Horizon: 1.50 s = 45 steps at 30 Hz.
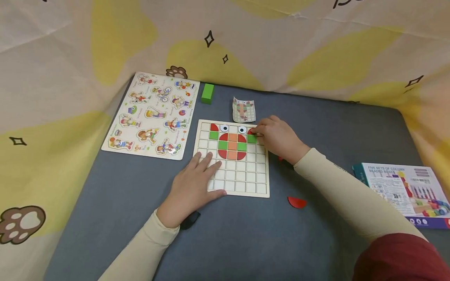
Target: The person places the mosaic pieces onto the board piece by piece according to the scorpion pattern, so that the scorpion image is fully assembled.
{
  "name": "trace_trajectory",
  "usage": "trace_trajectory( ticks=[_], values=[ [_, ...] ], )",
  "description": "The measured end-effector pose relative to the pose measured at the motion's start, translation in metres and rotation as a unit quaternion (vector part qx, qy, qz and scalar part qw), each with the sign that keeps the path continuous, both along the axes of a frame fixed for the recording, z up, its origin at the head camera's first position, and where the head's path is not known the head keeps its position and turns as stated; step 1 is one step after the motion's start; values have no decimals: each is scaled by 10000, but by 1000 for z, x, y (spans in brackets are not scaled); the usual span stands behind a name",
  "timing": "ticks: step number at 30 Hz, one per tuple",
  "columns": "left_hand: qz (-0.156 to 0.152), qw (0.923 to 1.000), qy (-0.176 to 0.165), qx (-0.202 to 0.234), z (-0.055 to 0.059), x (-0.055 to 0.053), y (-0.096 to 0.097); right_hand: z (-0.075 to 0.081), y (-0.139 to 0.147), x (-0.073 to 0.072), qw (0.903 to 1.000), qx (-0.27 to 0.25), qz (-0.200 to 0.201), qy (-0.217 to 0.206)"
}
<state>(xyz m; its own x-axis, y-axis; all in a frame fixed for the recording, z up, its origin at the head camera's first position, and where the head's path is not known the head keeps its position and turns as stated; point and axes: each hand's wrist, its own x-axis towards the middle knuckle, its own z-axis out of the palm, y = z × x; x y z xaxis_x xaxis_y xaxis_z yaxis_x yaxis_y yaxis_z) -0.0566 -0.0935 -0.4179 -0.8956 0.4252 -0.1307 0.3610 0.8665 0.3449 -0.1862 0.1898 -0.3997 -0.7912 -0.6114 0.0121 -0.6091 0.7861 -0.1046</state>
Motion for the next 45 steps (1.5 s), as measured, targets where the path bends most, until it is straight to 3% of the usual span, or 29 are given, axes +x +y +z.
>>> trace_trajectory(
  ticks=[5, 8, 19, 25, 31, 39, 45],
  values=[
    [-24, 9999, 102, 30, 2, 0, 0, 5, 6, 5, 9991, -220, -333, -149],
    [-18, 9999, 100, 23, 3, 0, 0, 11, 13, 18, 9981, -396, -449, -169],
    [17, 10000, 76, -41, 2, -2, -2, 21, 57, 121, 9947, -253, -533, -839],
    [34, 10000, 45, -68, 4, -2, -3, 18, 70, 154, 9930, -248, -628, -965],
    [52, 10000, 1, -26, 5, -3, -4, 10, 74, 167, 9962, -494, -484, -538],
    [38, 10000, 9, 48, 4, -2, -2, 3, 68, 165, 9986, -485, -216, 55],
    [-16, 10000, -1, 28, 4, 0, 1, 4, 68, 164, 9989, -472, -79, 17]
  ],
)
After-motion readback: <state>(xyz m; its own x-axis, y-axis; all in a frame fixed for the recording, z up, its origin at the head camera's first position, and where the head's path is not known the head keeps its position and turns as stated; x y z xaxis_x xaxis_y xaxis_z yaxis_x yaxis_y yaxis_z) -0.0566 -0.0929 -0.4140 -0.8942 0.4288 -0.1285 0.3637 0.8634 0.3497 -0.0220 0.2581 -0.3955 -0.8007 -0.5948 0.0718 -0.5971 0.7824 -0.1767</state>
